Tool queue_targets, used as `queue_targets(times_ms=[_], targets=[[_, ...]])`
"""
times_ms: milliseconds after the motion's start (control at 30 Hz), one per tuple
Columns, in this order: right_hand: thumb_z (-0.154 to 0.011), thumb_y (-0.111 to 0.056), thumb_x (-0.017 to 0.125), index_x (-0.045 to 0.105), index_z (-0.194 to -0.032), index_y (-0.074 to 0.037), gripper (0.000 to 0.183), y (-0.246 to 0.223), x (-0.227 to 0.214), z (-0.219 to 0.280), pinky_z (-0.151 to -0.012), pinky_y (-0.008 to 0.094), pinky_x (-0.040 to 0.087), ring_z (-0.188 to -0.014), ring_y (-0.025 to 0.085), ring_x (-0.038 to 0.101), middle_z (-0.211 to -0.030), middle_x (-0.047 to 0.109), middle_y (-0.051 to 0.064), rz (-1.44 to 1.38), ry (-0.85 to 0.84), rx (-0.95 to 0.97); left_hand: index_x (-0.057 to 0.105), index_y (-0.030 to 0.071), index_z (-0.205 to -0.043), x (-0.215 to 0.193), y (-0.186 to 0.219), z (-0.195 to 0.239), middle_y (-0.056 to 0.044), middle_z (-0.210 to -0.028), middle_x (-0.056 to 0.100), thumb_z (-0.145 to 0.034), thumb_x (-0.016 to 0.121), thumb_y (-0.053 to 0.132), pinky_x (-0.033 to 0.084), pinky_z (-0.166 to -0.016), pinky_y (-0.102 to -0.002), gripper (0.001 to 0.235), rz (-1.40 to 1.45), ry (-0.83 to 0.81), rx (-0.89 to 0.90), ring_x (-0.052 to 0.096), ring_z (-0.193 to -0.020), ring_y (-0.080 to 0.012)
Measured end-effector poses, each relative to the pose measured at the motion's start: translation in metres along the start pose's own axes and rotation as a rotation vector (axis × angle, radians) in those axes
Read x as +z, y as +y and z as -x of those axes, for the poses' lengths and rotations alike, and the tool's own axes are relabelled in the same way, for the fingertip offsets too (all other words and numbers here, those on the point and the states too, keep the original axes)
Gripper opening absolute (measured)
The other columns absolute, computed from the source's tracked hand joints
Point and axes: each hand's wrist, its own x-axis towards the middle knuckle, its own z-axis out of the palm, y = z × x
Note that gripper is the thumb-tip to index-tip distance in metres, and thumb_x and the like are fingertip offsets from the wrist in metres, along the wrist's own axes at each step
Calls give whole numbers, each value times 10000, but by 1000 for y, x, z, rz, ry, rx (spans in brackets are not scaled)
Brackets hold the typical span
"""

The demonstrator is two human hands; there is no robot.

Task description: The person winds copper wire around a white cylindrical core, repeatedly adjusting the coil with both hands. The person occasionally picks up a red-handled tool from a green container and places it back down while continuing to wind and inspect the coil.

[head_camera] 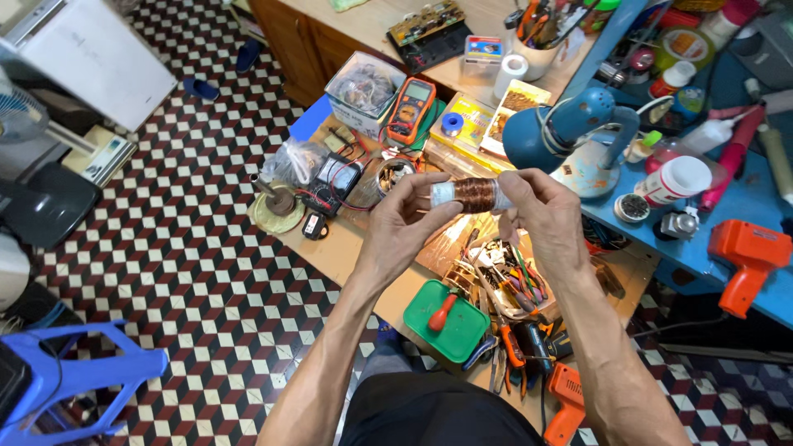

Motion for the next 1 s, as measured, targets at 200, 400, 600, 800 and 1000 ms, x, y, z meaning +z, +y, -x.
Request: queue_targets(times_ms=[200, 400, 600, 800, 1000], targets=[[-992, -194, 687, 631, -1217, 22, 317, -7, 5, 5, -649, 254, 519, -739, 99, 619, -851, 654, 37, 30, -83, -189, 685, -13, -1179, -8, 8, -11, -64, -877, 733, -975, 714, 263, 573, -616, -266, 344, 20, 32, -306, 727, -761, -123], [-1076, -192, 624, 664, -1161, 36, 246, -17, 13, 3, -657, 254, 493, -738, 104, 607, -890, 668, 31, 58, 30, -107, 627, 12, -1281, -18, 19, -9, -64, -993, 730, -968, 735, 338, 609, -722, -245, 465, -80, -95, 102, 711, -859, -113], [-1007, -199, 671, 626, -1217, 8, 298, -13, 15, 8, -661, 243, 503, -741, 98, 597, -887, 638, 43, 28, -45, -160, 687, -14, -1211, -29, 13, -23, -68, -924, 750, -1003, 708, 274, 618, -678, -257, 356, -9, -43, -237, 724, -764, -118], [-1097, -247, 625, 655, -1171, 10, 269, -14, 18, 6, -664, 246, 531, -768, 106, 645, -937, 676, 51, 38, 26, -134, 624, 9, -1320, -34, 10, -25, -58, -1026, 746, -965, 756, 339, 586, -733, -241, 503, 39, -182, -4, 693, -852, -91], [-1000, -208, 708, 608, -1256, 2, 347, -15, 18, 9, -715, 270, 554, -817, 113, 642, -993, 662, 45, -16, -35, -200, 663, -42, -1197, -27, 17, -30, -64, -920, 717, -985, 739, 282, 570, -652, -254, 394, -30, -94, -134, 677, -761, -105]])
